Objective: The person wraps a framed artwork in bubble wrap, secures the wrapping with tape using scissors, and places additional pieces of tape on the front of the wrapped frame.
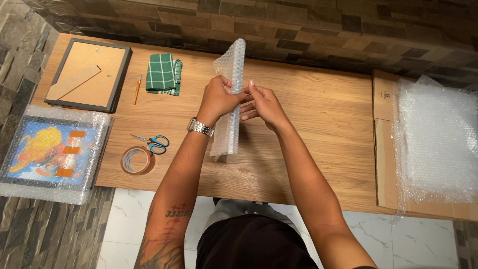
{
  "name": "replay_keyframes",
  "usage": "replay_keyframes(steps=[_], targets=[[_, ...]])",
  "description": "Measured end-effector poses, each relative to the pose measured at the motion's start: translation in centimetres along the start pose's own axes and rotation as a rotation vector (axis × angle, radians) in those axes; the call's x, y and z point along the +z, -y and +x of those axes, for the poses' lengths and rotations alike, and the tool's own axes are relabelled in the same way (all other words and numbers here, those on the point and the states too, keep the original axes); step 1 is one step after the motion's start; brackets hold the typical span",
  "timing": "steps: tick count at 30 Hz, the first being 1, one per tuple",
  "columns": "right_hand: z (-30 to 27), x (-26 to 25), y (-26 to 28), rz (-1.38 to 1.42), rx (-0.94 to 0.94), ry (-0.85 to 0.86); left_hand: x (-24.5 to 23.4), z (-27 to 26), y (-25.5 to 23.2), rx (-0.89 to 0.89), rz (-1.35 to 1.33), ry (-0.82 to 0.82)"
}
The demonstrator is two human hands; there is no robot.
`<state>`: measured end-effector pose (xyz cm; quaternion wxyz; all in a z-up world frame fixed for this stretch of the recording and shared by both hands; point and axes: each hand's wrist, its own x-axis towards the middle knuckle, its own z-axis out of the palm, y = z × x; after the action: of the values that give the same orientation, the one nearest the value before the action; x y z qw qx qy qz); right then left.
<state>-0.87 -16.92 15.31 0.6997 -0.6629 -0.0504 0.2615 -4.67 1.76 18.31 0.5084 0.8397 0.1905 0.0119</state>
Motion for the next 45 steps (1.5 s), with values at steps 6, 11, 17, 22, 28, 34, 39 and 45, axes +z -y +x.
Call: replay_keyframes(steps=[6,11,17,22,28,34,39,45], targets=[[-2.3,-2.7,2.5,-0.087,0.067,-0.092,4.3,0.8,0.7,0.019,-0.201,0.192],[-2.7,-7.3,-0.1,-0.220,0.049,-0.181,8.9,0.7,0.6,0.000,-0.455,0.314],[-2.5,-15.4,-6.5,-0.273,0.107,-0.256,15.0,0.1,2.2,-0.040,-0.644,0.498],[-3.6,-19.1,-9.6,-0.238,0.180,-0.320,12.2,-3.3,2.9,0.048,-0.677,0.663],[-2.2,-25.1,-18.8,-0.138,0.269,-0.383,13.3,2.6,20.7,0.140,-0.046,-0.159],[-1.1,-27.5,-24.7,-0.154,0.372,-0.420,16.3,4.1,30.4,-0.224,0.217,0.021],[-1.1,-26.8,-26.4,-0.160,0.379,-0.459,16.2,3.0,29.8,-0.176,0.135,-0.044],[-1.4,-26.3,-26.0,-0.421,0.285,-0.569,14.5,0.2,25.1,-0.174,0.133,-0.059]])
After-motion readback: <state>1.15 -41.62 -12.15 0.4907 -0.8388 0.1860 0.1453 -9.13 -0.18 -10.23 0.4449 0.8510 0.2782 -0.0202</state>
